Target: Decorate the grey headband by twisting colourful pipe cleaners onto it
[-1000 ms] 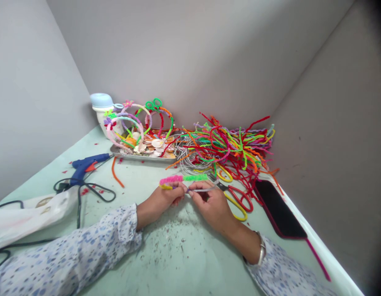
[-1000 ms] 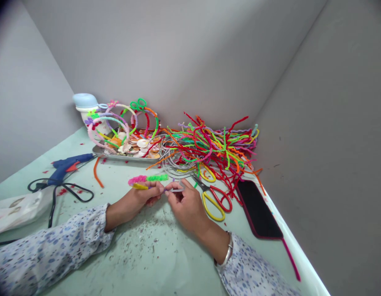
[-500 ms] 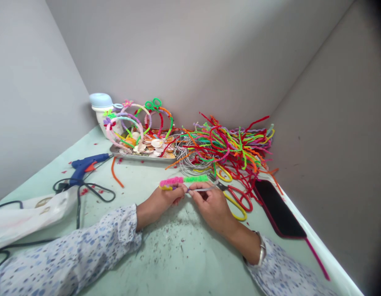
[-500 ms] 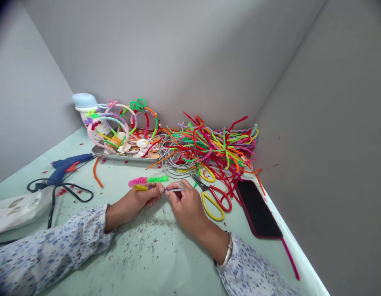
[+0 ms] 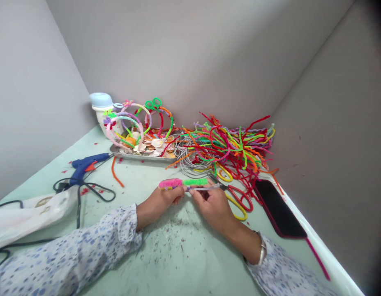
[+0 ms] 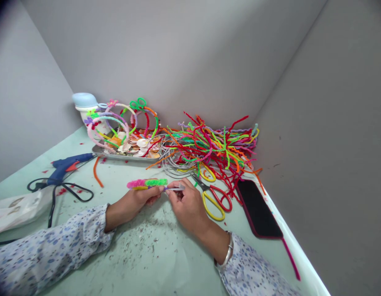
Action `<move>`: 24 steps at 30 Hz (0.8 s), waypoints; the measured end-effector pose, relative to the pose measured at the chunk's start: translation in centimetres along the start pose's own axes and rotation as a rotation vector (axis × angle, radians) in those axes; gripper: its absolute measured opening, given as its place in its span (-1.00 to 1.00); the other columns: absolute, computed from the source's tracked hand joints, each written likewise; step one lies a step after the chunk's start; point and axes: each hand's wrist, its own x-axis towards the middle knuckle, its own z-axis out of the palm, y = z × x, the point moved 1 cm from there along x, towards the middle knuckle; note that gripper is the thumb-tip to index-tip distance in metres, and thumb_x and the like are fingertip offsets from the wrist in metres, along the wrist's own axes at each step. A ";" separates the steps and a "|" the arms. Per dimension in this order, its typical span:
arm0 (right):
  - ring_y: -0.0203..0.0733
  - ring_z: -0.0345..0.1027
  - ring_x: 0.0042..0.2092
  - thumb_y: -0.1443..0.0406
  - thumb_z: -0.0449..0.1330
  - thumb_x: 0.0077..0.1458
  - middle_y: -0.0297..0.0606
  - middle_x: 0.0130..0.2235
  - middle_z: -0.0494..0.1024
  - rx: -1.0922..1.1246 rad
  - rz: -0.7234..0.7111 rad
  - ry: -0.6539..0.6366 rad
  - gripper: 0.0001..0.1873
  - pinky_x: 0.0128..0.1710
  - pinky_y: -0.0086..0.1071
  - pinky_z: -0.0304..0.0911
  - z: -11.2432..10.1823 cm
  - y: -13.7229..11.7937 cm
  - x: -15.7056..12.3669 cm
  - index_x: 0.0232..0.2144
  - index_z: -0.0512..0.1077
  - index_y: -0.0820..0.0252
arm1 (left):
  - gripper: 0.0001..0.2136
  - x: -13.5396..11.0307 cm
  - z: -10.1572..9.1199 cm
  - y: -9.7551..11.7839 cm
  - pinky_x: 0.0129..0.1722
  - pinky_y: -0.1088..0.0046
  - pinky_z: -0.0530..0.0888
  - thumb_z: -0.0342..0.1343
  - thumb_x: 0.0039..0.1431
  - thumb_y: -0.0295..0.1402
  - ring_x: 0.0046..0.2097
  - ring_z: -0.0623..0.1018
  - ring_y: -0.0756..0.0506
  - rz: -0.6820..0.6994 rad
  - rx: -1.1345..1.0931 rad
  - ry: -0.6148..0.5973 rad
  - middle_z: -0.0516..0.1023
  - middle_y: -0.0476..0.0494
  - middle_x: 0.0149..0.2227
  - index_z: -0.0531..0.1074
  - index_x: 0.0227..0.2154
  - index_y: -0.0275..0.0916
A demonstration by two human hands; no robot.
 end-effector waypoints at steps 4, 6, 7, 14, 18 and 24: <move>-0.19 0.40 -0.27 0.31 0.15 0.11 -0.25 -0.29 0.50 -0.012 0.004 0.005 -0.90 -0.19 -0.34 0.28 0.1 0.1 0.0 -0.31 0.45 0.17 | -0.70 0.0 0.0 0.1 -0.46 0.46 0.16 0.01 0.14 -0.24 -0.51 0.22 0.03 0.026 0.012 0.000 0.20 0.06 -0.62 0.21 -0.64 -0.25; -0.19 0.40 -0.28 0.31 0.15 0.10 -0.26 -0.29 0.50 -0.027 -0.001 0.004 -0.91 -0.18 -0.34 0.27 0.1 0.2 -0.1 -0.32 0.45 0.16 | -0.73 0.0 0.0 0.2 -0.47 0.46 0.16 0.01 0.14 -0.28 -0.51 0.21 0.03 0.048 0.018 -0.004 0.20 0.07 -0.62 0.21 -0.62 -0.25; -0.19 0.39 -0.28 0.31 0.15 0.10 -0.26 -0.30 0.50 -0.037 -0.005 0.005 -0.91 -0.18 -0.34 0.26 0.1 0.2 -0.1 -0.33 0.44 0.16 | -0.74 0.0 0.0 0.3 -0.47 0.46 0.16 0.01 0.14 -0.29 -0.51 0.20 0.03 0.054 0.024 -0.007 0.19 0.07 -0.62 0.21 -0.62 -0.25; -0.17 0.38 -0.27 0.32 0.13 0.10 -0.25 -0.31 0.50 -0.089 -0.008 -0.006 -0.91 -0.21 -0.34 0.24 0.2 0.1 -0.2 -0.33 0.43 0.17 | -0.74 0.0 -0.1 0.5 -0.46 0.47 0.16 0.01 0.15 -0.31 -0.50 0.22 0.03 0.066 0.079 -0.022 0.21 0.06 -0.60 0.22 -0.62 -0.25; -0.18 0.39 -0.28 0.32 0.14 0.10 -0.26 -0.31 0.50 -0.083 0.013 -0.007 -0.92 -0.20 -0.34 0.24 0.1 0.0 -0.1 -0.34 0.43 0.17 | -0.75 0.1 -0.1 0.3 -0.48 0.47 0.16 0.01 0.14 -0.32 -0.51 0.22 0.03 0.073 0.049 -0.023 0.21 0.06 -0.61 0.23 -0.62 -0.25; -0.22 0.38 -0.33 0.31 0.13 0.10 -0.27 -0.32 0.50 -0.034 0.031 0.007 -0.90 -0.29 -0.38 0.25 -0.1 -0.3 0.0 -0.32 0.45 0.16 | -0.83 0.1 -0.1 0.2 -0.53 0.48 0.14 0.00 0.10 -0.40 -0.55 0.21 0.05 0.069 -0.030 -0.043 0.23 0.06 -0.61 0.29 -0.58 -0.26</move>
